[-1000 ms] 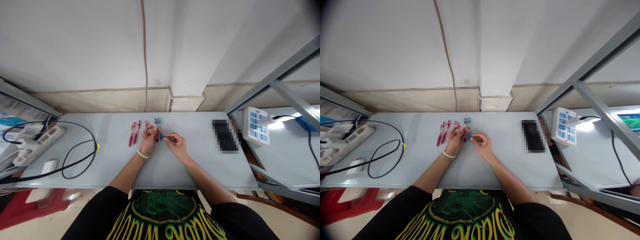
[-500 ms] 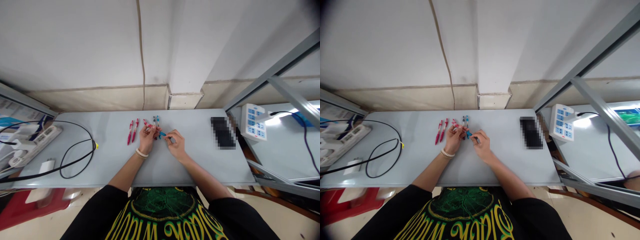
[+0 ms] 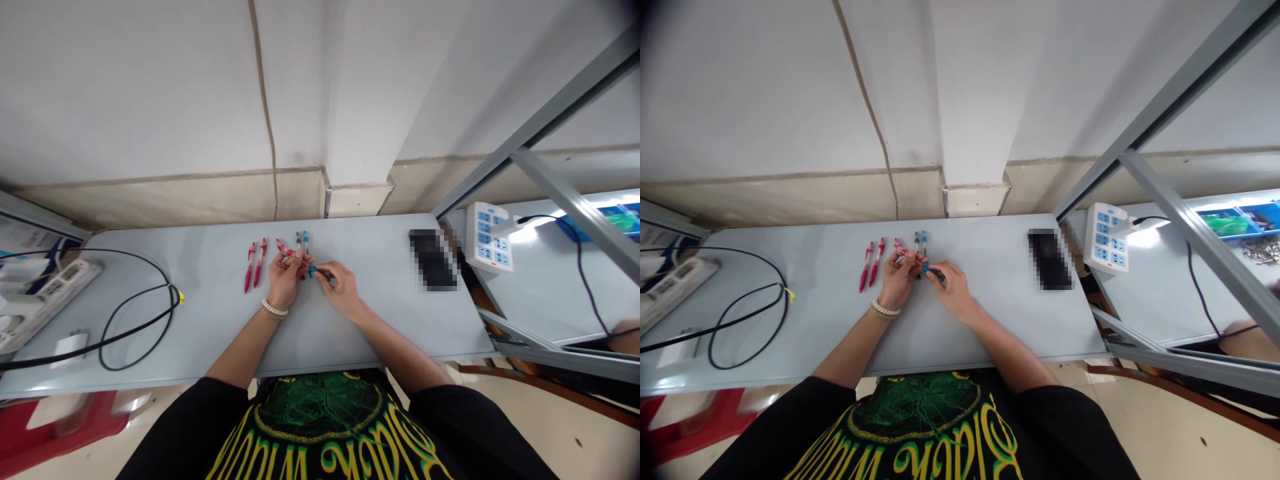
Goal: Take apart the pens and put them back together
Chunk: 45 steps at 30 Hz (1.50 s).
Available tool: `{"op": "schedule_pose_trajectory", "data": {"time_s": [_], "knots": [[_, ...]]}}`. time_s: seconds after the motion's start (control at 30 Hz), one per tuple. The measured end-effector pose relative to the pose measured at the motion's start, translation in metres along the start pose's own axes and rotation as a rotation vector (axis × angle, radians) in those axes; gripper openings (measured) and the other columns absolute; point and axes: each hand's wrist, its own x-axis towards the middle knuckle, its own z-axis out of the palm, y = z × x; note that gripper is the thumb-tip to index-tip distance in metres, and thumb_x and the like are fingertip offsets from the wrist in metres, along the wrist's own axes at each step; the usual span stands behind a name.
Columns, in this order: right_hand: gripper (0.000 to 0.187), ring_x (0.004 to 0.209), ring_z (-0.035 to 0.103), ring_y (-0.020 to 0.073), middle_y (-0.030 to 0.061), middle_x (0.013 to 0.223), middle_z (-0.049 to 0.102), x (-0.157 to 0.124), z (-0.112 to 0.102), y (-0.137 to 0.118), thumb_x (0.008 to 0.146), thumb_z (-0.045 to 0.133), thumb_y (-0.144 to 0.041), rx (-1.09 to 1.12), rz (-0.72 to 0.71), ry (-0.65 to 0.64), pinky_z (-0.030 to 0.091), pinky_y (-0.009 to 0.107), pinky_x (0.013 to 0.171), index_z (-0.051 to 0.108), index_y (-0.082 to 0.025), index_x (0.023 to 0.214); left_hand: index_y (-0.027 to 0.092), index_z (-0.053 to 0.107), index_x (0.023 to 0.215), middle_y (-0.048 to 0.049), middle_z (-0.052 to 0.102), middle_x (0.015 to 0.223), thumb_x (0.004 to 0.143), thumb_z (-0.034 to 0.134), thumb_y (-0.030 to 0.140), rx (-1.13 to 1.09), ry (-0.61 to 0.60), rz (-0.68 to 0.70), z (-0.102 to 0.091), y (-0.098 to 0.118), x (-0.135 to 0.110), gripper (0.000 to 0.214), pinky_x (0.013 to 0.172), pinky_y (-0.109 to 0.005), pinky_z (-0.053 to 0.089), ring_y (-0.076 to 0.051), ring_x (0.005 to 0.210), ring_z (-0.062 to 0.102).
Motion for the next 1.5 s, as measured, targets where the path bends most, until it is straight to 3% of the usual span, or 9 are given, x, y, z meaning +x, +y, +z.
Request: {"op": "schedule_pose_trajectory", "data": {"time_s": [0.2, 0.53, 0.83, 1.0, 1.2, 1.3, 1.5], "knots": [[0.016, 0.079, 0.069, 0.0187, 0.0076, 0.095, 0.075, 0.003, -0.002, -0.002, 0.101, 0.072, -0.038, 0.030, -0.073, 0.118, 0.060, 0.033, 0.070, 0.079, -0.024, 0.098, 0.021, 0.060, 0.090, -0.0018, 0.080, 0.083, 0.060, 0.107, 0.059, -0.073, 0.081, 0.036, -0.001, 0.005, 0.005, 0.068, 0.067, -0.024, 0.067, -0.019, 0.080, 0.083], [0.025, 0.076, 0.067, 0.0163, 0.0073, 0.094, 0.076, 0.002, -0.003, -0.003, 0.104, 0.066, -0.041, 0.014, -0.026, 0.020, 0.055, 0.029, 0.067, 0.078, -0.021, 0.112, 0.020, 0.062, 0.095, -0.0005, 0.078, 0.083, 0.070, 0.103, 0.059, -0.070, 0.073, 0.079, -0.008, 0.001, 0.010, 0.062, 0.067, -0.023, 0.066, -0.018, 0.082, 0.082], [0.032, 0.063, 0.059, 0.0142, 0.0040, 0.081, 0.073, -0.002, 0.001, 0.002, 0.101, 0.060, -0.029, -0.029, -0.060, -0.135, 0.049, 0.027, 0.064, 0.077, -0.016, 0.125, 0.022, 0.055, 0.095, -0.0002, 0.079, 0.082, 0.061, 0.107, 0.059, -0.052, 0.050, 0.024, -0.003, 0.004, 0.005, 0.073, 0.061, -0.024, 0.064, -0.019, 0.076, 0.081], [0.030, 0.062, 0.054, 0.0131, 0.0043, 0.082, 0.072, 0.000, 0.000, 0.002, 0.097, 0.059, -0.025, -0.058, -0.063, -0.186, 0.046, 0.027, 0.065, 0.080, -0.016, 0.115, 0.023, 0.053, 0.096, -0.0008, 0.078, 0.079, 0.066, 0.104, 0.063, 0.033, 0.007, 0.084, -0.003, 0.003, 0.002, 0.071, 0.057, -0.023, 0.060, -0.020, 0.072, 0.081], [0.033, 0.053, 0.042, 0.0102, -0.0057, 0.063, 0.052, 0.001, 0.000, 0.003, 0.092, 0.060, -0.026, 0.024, 0.056, -0.267, 0.036, 0.025, 0.056, 0.079, -0.016, 0.118, 0.022, 0.055, 0.095, -0.0026, 0.080, 0.080, 0.064, 0.104, 0.063, 0.048, 0.011, 0.075, -0.001, 0.005, 0.001, 0.071, 0.061, -0.026, 0.063, -0.020, 0.071, 0.081], [0.030, 0.053, 0.039, 0.0099, -0.0069, 0.060, 0.048, 0.002, -0.002, 0.003, 0.090, 0.060, -0.030, 0.075, 0.094, -0.278, 0.034, 0.025, 0.055, 0.078, -0.017, 0.111, 0.021, 0.059, 0.092, -0.0034, 0.081, 0.080, 0.060, 0.106, 0.063, 0.007, 0.039, 0.068, 0.000, 0.009, 0.002, 0.070, 0.062, -0.026, 0.064, -0.021, 0.071, 0.082], [0.029, 0.054, 0.043, 0.0107, -0.0062, 0.060, 0.050, 0.004, -0.008, 0.000, 0.088, 0.062, -0.034, 0.151, 0.133, -0.244, 0.036, 0.025, 0.056, 0.078, -0.018, 0.107, 0.019, 0.067, 0.088, -0.0012, 0.080, 0.080, 0.071, 0.106, 0.048, -0.138, 0.129, 0.052, -0.002, 0.013, 0.008, 0.051, 0.066, -0.022, 0.065, -0.018, 0.076, 0.083]]}}
